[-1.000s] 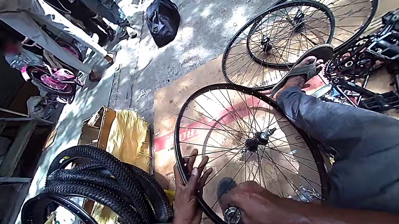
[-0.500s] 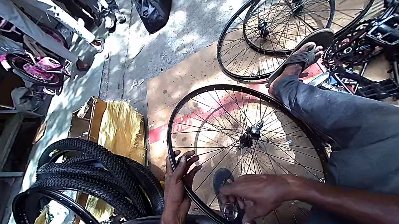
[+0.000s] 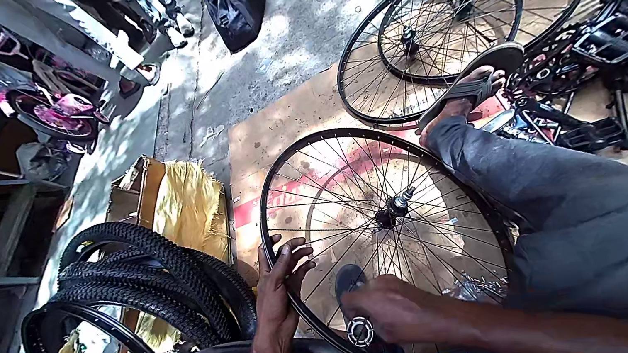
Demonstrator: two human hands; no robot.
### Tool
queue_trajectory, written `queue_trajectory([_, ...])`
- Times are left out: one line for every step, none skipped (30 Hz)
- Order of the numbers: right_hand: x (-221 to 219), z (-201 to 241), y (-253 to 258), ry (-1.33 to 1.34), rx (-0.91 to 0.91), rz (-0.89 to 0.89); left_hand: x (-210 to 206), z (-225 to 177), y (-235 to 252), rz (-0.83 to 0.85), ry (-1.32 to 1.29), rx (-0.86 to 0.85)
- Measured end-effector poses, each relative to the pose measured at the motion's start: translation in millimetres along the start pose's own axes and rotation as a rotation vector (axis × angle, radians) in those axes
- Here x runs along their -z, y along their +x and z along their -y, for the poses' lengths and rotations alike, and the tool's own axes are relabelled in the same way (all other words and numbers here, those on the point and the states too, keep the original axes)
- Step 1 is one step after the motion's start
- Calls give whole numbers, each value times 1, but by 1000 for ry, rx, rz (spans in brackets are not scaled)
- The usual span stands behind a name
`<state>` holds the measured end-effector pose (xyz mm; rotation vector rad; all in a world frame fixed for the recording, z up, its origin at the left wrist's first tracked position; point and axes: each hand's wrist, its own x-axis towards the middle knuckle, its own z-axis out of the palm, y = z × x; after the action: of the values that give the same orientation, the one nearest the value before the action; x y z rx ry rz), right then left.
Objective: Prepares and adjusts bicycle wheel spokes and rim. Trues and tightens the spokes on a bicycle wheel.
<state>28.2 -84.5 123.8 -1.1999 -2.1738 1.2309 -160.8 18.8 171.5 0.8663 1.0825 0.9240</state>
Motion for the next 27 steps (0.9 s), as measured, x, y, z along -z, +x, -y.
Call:
queue_trajectory([-3,3,1,-76,6,8,-1,0,1,-5,-3,-1])
queue_trajectory([1,3,1,-71,25,61,0,1,1,-9,-6,1])
queue_trajectory([10,1,1,2,57,142,1,1,1,-11,-5,4])
queue_trajectory([21,-4,0,112,95,219,2,1,0,-13,-2,5])
queue_trajectory([28,-10,-1,227,121,250,2,1,0,-13,1,3])
queue_trajectory([30,-13,-2,307,113,229,2,1,1,-9,4,1])
queue_trajectory([26,-12,-1,282,58,170,2,1,0,-4,8,0])
queue_trajectory([18,-8,0,175,-2,103,1,1,0,-2,13,-3])
queue_trajectory([7,-5,1,51,-25,33,0,1,0,-5,12,-5])
queue_trajectory([0,-2,2,-42,-15,7,-1,0,1,-8,9,-6])
queue_trajectory([1,0,2,-74,10,35,-1,0,1,-8,6,-4])
queue_trajectory([9,-2,2,-31,48,105,-1,0,1,-8,6,-2])
queue_trajectory([20,-6,1,71,90,187,0,1,1,-6,7,2])
queue_trajectory([30,-11,-1,190,123,255,1,1,1,-2,8,5])
queue_trajectory([33,-14,-2,296,132,256,2,1,1,-2,8,6])
queue_trajectory([30,-14,-2,328,103,204,1,1,1,-3,8,5])
queue_trajectory([23,-10,-1,260,28,126,0,0,1,-4,7,4])
queue_trajectory([13,-5,0,138,-24,57,-1,0,1,-5,7,4])
queue_trajectory([3,-1,2,5,-30,7,-1,0,1,-7,6,3])
queue_trajectory([-1,4,2,-81,-27,16,-1,0,2,-9,2,3])
queue_trajectory([2,5,3,-89,-8,67,-1,0,2,-11,2,3])
queue_trajectory([11,3,2,-29,30,143,0,1,1,-12,5,3])
queue_trajectory([20,-3,2,68,81,213,1,1,1,-6,6,2])
queue_trajectory([27,-9,0,176,117,239,2,1,1,3,5,0])
queue_trajectory([29,-12,-1,261,117,224,2,1,2,5,5,-2])
queue_trajectory([25,-10,-1,268,75,169,1,0,1,4,5,-3])
queue_trajectory([17,-6,-1,202,21,95,0,0,0,1,4,-1])
